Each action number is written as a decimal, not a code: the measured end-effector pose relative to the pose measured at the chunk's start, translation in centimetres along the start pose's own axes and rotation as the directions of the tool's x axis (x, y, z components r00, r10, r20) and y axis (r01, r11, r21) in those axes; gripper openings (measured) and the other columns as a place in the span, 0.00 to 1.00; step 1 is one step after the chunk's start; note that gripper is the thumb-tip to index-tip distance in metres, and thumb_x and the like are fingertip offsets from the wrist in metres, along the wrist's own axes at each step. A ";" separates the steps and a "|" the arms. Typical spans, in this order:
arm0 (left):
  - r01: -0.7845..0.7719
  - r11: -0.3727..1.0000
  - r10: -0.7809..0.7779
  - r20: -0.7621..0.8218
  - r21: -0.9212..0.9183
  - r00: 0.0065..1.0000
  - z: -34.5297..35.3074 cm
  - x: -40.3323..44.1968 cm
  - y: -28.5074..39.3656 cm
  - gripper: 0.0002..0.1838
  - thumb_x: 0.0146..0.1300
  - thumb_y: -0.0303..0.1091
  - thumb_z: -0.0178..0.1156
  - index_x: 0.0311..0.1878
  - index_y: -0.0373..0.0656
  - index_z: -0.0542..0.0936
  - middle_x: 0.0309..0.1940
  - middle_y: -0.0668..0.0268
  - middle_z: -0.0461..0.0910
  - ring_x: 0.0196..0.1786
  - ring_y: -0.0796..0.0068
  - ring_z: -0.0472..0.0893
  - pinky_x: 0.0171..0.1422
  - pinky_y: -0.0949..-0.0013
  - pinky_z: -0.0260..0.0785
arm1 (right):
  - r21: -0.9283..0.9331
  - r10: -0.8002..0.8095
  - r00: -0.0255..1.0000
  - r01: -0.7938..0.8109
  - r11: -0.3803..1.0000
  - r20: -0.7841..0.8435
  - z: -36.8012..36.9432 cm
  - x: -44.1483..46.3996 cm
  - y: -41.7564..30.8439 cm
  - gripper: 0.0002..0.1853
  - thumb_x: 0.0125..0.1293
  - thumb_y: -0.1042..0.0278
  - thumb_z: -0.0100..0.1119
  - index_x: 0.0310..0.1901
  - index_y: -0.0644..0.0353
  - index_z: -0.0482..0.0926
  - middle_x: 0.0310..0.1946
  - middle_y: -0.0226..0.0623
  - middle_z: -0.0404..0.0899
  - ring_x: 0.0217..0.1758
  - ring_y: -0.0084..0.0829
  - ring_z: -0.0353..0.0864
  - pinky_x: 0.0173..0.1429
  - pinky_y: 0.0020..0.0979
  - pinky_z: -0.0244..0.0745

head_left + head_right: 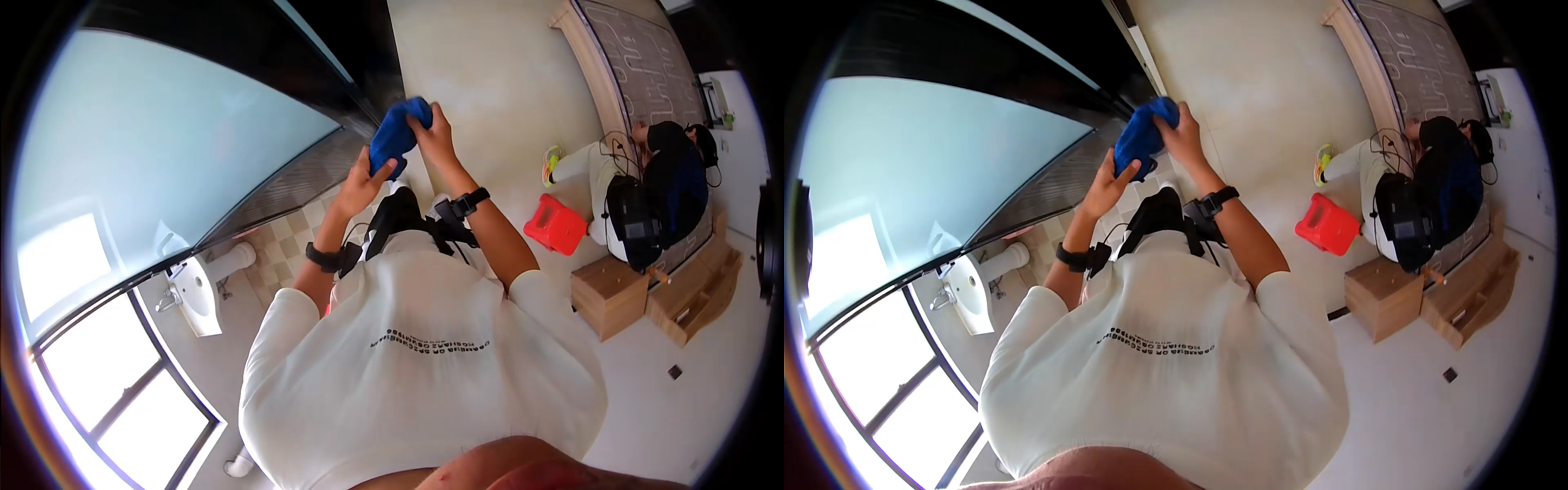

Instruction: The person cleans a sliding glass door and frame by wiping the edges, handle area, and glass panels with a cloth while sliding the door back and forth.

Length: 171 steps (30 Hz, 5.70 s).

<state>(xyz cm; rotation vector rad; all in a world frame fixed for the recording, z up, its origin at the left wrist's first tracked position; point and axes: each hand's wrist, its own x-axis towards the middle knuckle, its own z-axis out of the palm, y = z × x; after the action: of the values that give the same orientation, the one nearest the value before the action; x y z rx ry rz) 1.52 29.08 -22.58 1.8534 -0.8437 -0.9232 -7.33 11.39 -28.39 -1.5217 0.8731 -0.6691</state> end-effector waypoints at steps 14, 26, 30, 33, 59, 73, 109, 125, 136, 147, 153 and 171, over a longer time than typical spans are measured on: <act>-0.105 0.994 0.105 -0.040 0.005 0.994 1.3 7.6 6.9 0.30 0.72 0.38 0.60 0.65 0.28 0.59 0.43 0.43 0.76 0.44 0.50 0.77 0.54 0.62 0.70 | 0.041 -0.271 0.920 0.271 0.962 0.283 -2.6 9.9 -6.9 0.18 0.75 0.68 0.46 0.61 0.67 0.71 0.49 0.53 0.82 0.54 0.46 0.81 0.61 0.37 0.72; -0.423 0.900 0.435 -0.148 0.106 0.888 -2.1 4.5 15.5 0.33 0.65 0.28 0.67 0.70 0.40 0.64 0.56 0.52 0.79 0.56 0.55 0.80 0.65 0.62 0.68 | 0.328 -0.626 0.729 0.541 0.774 0.277 -2.2 12.3 -18.0 0.25 0.73 0.68 0.42 0.69 0.63 0.63 0.62 0.46 0.73 0.64 0.37 0.73 0.70 0.33 0.63; -0.232 0.939 0.311 -0.338 0.254 0.888 1.3 6.0 14.2 0.29 0.62 0.28 0.68 0.65 0.38 0.70 0.52 0.52 0.77 0.55 0.50 0.77 0.61 0.60 0.70 | 0.350 -0.454 0.836 0.344 0.871 0.308 -1.5 14.4 -12.4 0.18 0.75 0.64 0.45 0.61 0.61 0.64 0.54 0.48 0.77 0.53 0.39 0.79 0.60 0.35 0.71; -0.185 0.892 0.378 -0.459 0.412 0.804 5.0 6.7 12.7 0.25 0.61 0.33 0.68 0.60 0.40 0.74 0.49 0.53 0.76 0.48 0.48 0.75 0.50 0.54 0.72 | 0.093 -0.323 0.820 0.318 0.943 0.472 -1.4 15.4 -7.3 0.13 0.76 0.62 0.45 0.54 0.60 0.63 0.44 0.53 0.79 0.45 0.46 0.82 0.52 0.40 0.75; 0.185 0.982 -0.100 -0.951 -0.046 0.291 33.7 -1.2 6.7 0.18 0.68 0.36 0.61 0.57 0.38 0.76 0.46 0.46 0.83 0.48 0.47 0.83 0.52 0.55 0.74 | 0.237 -0.470 0.241 0.622 0.746 0.849 -18.3 1.1 3.9 0.47 0.72 0.52 0.57 0.77 0.70 0.41 0.70 0.78 0.48 0.69 0.74 0.60 0.69 0.51 0.66; 0.186 0.808 -0.580 -0.698 -0.559 0.421 30.3 4.0 5.4 0.30 0.76 0.50 0.51 0.66 0.31 0.72 0.61 0.55 0.77 0.60 0.63 0.76 0.69 0.67 0.63 | 0.481 -0.645 0.103 0.581 0.657 0.757 -12.7 6.0 3.6 0.37 0.72 0.50 0.60 0.75 0.60 0.59 0.62 0.54 0.75 0.62 0.53 0.77 0.65 0.40 0.72; -0.871 0.431 0.543 -0.839 0.237 0.040 23.9 -4.3 27.3 0.14 0.67 0.35 0.66 0.55 0.55 0.83 0.53 0.64 0.80 0.60 0.67 0.80 0.65 0.56 0.77 | -0.126 -0.969 -0.220 0.964 -0.234 0.115 -16.4 30.4 -16.5 0.24 0.53 0.67 0.78 0.51 0.57 0.80 0.47 0.35 0.80 0.50 0.38 0.76 0.53 0.35 0.77; -0.969 -0.026 0.645 -0.745 -0.245 0.171 4.3 15.7 28.2 0.07 0.63 0.32 0.69 0.45 0.52 0.87 0.48 0.67 0.80 0.57 0.73 0.81 0.61 0.58 0.81 | -0.369 -0.981 -0.163 0.922 -0.114 -0.103 -9.7 46.6 -24.7 0.34 0.59 0.43 0.71 0.54 0.65 0.76 0.45 0.42 0.76 0.48 0.38 0.78 0.49 0.34 0.77; -0.867 -0.180 0.690 -0.688 -0.465 0.225 -3.8 17.2 27.5 0.07 0.63 0.32 0.69 0.44 0.51 0.87 0.48 0.66 0.80 0.57 0.73 0.81 0.60 0.58 0.81 | -0.402 -0.986 0.027 0.911 0.092 -0.165 -6.0 45.3 -20.1 0.33 0.63 0.58 0.66 0.60 0.72 0.64 0.54 0.53 0.67 0.50 0.44 0.80 0.52 0.37 0.82; -0.805 -0.211 0.697 -0.663 -0.554 0.273 -8.4 17.8 25.1 0.07 0.63 0.33 0.69 0.44 0.51 0.87 0.48 0.66 0.80 0.57 0.72 0.81 0.60 0.59 0.82 | 0.453 -0.456 0.884 0.452 0.769 -0.108 -12.5 48.1 -17.8 0.26 0.66 0.42 0.49 0.52 0.58 0.77 0.44 0.42 0.81 0.41 0.43 0.84 0.42 0.48 0.84; -0.721 -0.256 0.718 -0.626 -0.644 0.304 -9.5 21.0 25.6 0.06 0.63 0.33 0.69 0.44 0.50 0.87 0.48 0.66 0.80 0.57 0.72 0.81 0.59 0.59 0.82 | 0.396 -0.395 0.876 0.478 0.784 -0.276 -7.8 44.4 -18.1 0.26 0.67 0.44 0.47 0.54 0.57 0.77 0.48 0.38 0.81 0.49 0.40 0.82 0.52 0.44 0.81; -0.312 -0.198 0.829 -0.329 -0.929 0.453 -14.6 26.7 19.7 0.06 0.63 0.33 0.69 0.43 0.49 0.87 0.48 0.66 0.80 0.56 0.72 0.81 0.59 0.60 0.82 | 0.169 -0.273 0.651 0.532 0.830 -0.708 -10.2 44.4 -9.6 0.31 0.70 0.44 0.46 0.64 0.62 0.72 0.61 0.40 0.77 0.64 0.41 0.76 0.68 0.41 0.71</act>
<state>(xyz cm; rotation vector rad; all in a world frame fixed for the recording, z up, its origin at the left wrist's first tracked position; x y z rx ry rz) 23.58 5.12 -6.62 -0.1336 -0.9062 -0.8024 10.37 -30.97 -20.52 -1.1300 0.8423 -1.7024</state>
